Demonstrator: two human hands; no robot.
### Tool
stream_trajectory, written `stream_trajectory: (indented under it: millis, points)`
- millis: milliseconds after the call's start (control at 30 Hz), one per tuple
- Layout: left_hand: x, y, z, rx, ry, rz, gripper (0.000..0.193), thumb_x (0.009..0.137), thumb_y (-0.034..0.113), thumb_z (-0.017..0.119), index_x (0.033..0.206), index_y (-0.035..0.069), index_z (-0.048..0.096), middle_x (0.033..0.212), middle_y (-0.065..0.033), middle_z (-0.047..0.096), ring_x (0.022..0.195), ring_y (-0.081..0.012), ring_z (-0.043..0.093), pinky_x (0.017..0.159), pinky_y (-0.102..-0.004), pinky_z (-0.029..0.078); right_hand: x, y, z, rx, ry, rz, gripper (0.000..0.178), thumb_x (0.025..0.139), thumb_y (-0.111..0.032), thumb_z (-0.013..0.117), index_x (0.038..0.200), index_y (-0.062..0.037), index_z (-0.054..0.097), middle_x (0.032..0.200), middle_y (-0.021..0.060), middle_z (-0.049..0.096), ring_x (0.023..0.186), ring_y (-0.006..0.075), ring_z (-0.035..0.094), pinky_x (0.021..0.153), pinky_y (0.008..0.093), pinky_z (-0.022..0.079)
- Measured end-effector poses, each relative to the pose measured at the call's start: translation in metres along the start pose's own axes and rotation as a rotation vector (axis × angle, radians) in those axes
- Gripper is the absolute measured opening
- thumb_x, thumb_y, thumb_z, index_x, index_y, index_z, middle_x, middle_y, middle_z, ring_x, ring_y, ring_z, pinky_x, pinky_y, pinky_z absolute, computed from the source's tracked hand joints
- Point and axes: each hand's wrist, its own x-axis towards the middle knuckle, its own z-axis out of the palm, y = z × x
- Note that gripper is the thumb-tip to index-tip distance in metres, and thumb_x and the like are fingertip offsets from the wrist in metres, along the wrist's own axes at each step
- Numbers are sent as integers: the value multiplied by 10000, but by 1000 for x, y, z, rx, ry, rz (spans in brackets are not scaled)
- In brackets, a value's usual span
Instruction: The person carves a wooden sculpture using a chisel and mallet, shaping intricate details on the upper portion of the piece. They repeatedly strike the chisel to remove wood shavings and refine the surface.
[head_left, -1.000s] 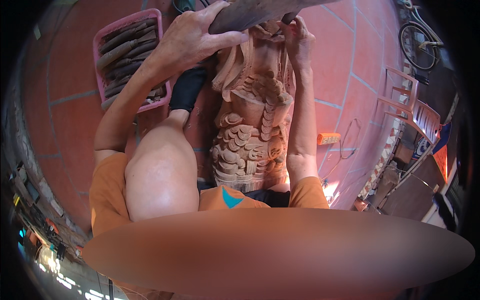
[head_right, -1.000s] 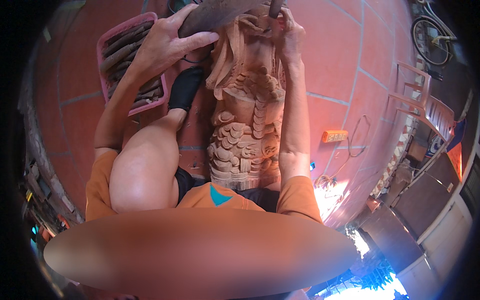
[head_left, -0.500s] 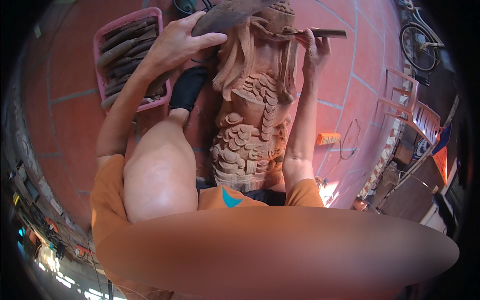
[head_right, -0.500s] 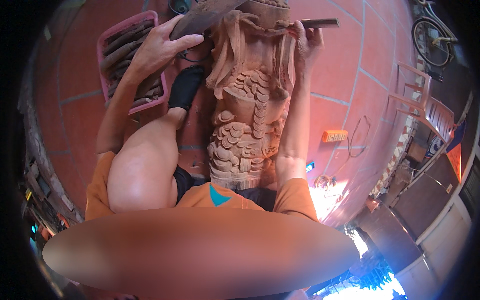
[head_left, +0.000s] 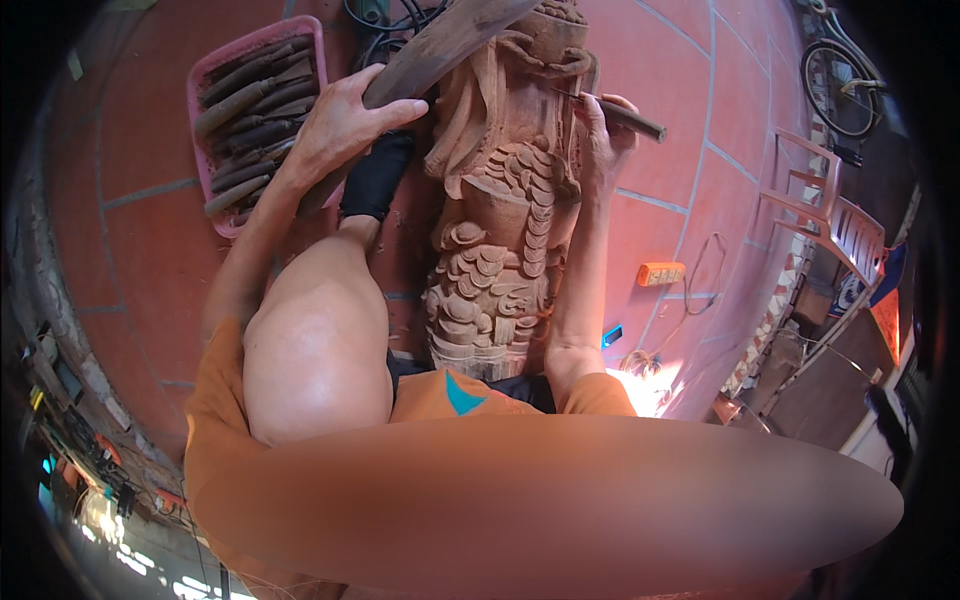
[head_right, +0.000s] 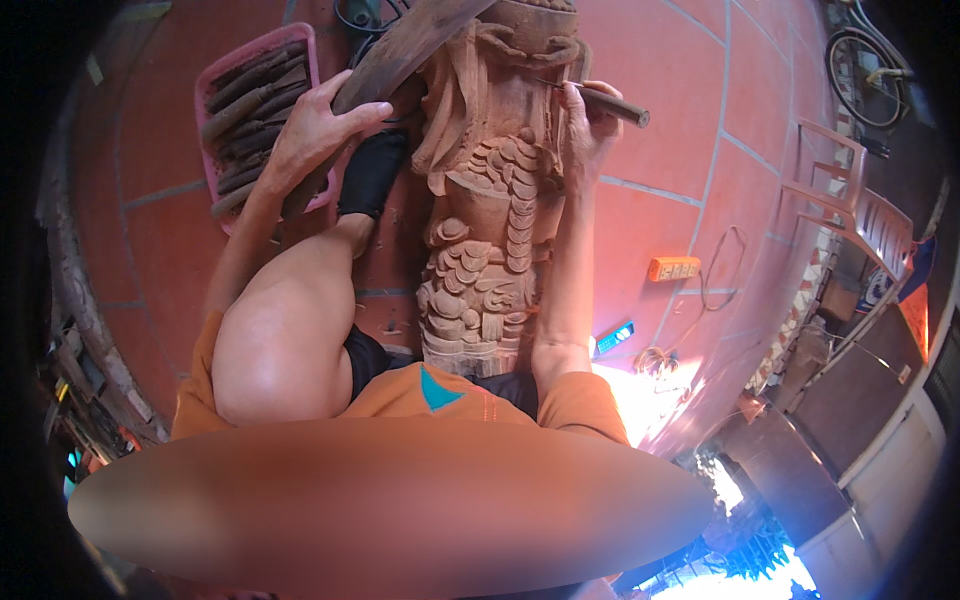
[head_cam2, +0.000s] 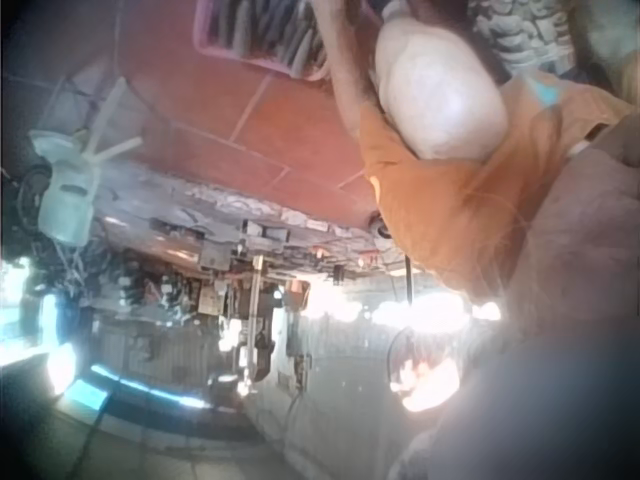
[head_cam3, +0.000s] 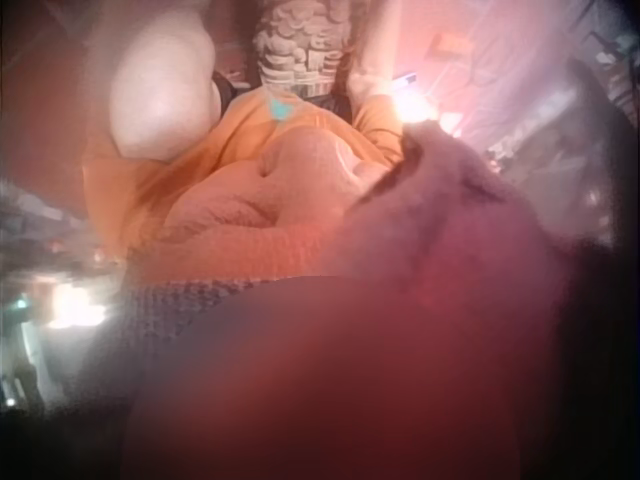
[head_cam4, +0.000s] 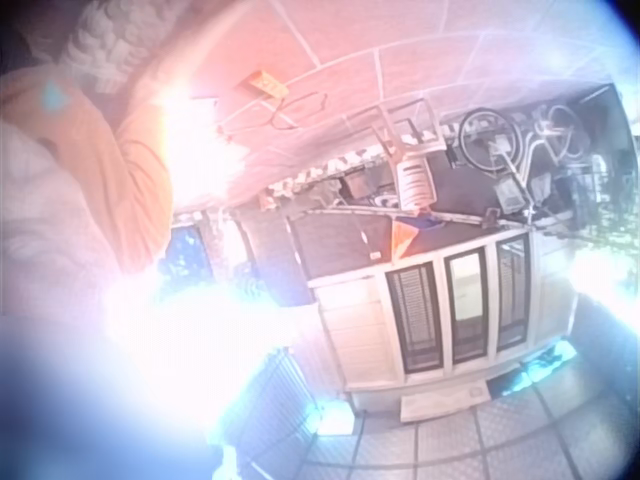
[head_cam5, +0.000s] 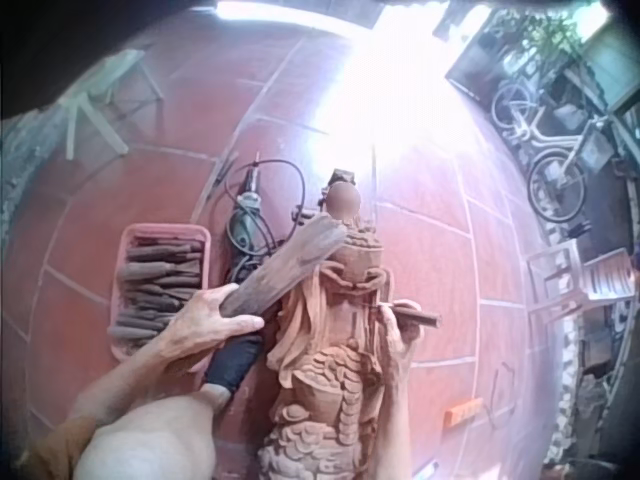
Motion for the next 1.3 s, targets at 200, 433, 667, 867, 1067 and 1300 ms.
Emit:
stream_trajectory:
  millis: [200, 433, 667, 867, 1067, 1300]
  points:
    - [-7, -27, 7, 41, 85, -67, 662, 840, 523, 787, 1229, 1, 666, 782, -69, 665, 552, -138, 583, 543, -309, 500, -4, 3, 9, 105, -44, 43, 271, 980, -10, 690, 1231, 0, 588, 1083, 103, 703, 994, 146, 686, 893, 274, 558]
    - [-14, -16, 7, 10, -2, -112, 610, 860, 465, 790, 1256, 18, 666, 878, -81, 710, 683, -144, 629, 667, -315, 524, -16, -2, 19, -184, -120, -92, 155, 987, -47, 691, 1138, -21, 666, 1076, 55, 718, 990, 132, 653, 909, 283, 520]
    - [-30, 13, 10, 101, -36, 164, 532, 857, 311, 839, 1251, 19, 632, 984, -125, 746, 909, -188, 720, 820, -335, 555, -21, -8, 26, -582, -175, -271, 163, 973, -121, 718, 1093, -15, 689, 1004, 121, 713, 913, 162, 681, 823, 316, 544]
    - [-37, 21, 26, 212, -67, 654, 501, 848, 337, 824, 1210, 72, 600, 899, -172, 716, 787, -354, 724, 686, -428, 575, -25, -5, 36, -639, -167, -341, 207, 984, -180, 711, 1142, -49, 689, 1105, 127, 701, 1015, 250, 677, 907, 370, 529]
    - [-38, 18, 34, 516, -82, 629, 539, 841, 394, 802, 1186, 38, 589, 826, -155, 675, 725, -359, 693, 625, -434, 549, -24, -2, 29, -561, -140, -287, 220, 967, -151, 742, 1145, -28, 699, 1104, 88, 713, 1018, 185, 663, 930, 322, 515]
    - [-34, 24, 36, 471, -16, 844, 535, 830, 379, 808, 1192, 48, 596, 801, -120, 623, 685, -313, 682, 588, -405, 546, -18, 9, 31, -494, -112, -274, 239, 966, -161, 734, 1156, -25, 684, 1050, 104, 716, 911, 201, 683, 837, 311, 537]
